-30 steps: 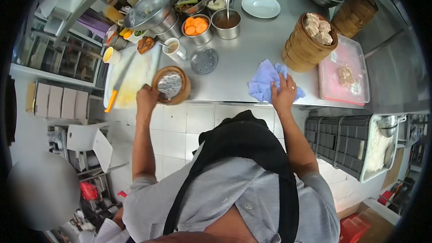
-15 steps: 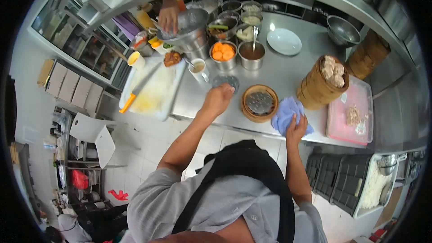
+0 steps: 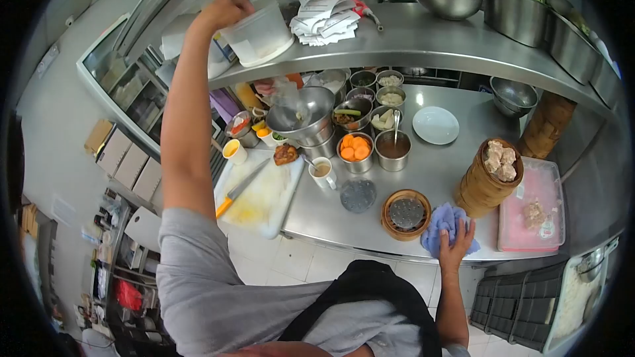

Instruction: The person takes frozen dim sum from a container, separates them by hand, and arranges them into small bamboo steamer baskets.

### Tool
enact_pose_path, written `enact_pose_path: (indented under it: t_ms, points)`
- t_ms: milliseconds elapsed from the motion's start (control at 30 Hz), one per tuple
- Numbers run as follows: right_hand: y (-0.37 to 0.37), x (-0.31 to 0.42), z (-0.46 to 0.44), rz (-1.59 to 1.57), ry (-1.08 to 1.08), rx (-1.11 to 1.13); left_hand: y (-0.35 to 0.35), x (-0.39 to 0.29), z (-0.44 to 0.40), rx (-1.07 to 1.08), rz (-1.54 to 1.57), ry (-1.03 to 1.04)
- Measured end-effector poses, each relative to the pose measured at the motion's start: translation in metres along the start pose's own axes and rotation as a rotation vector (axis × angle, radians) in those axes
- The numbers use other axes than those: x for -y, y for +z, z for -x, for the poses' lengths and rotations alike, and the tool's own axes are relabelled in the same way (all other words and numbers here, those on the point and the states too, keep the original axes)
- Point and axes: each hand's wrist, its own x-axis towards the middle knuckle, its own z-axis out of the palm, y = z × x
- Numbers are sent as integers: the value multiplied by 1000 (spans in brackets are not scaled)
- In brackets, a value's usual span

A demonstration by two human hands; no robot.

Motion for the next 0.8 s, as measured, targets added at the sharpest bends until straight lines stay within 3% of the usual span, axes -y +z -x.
enact_pose_path:
  t_ms: [33, 133, 267, 367, 467, 567, 633, 700, 767, 800]
  points:
    - [-5, 9, -1, 16, 8, -50, -3, 1, -14, 247, -79, -71]
    - [-28, 43, -5, 19, 30, -187, 16, 8, -37, 527, -84, -165]
    - [-46, 81, -10, -62, 21, -239, 26, 25, -51, 653, 66, -93]
    - [-53, 123, -33, -181, -58, -143, -2, -12, -16, 517, -55, -51]
    - [-59, 195, -64, -256, -247, -52, -15, 6, -4, 323, 328, 34]
    - [-63, 264, -81, -324, -461, 83, -7, 7, 36, -315, 244, 258]
    - [-61, 304, -91, -418, -628, 195, 13, -8, 75, -724, 424, 474]
    - [-52, 339, -108, -479, -758, 282, 22, -35, 123, -646, 710, 419]
    - [-26, 352, -130, -523, -740, 305, 43, -69, 164, -343, 1160, 437]
    - [-13, 369, -131, -844, -424, 406, 59, -84, 177, -160, 1391, 426]
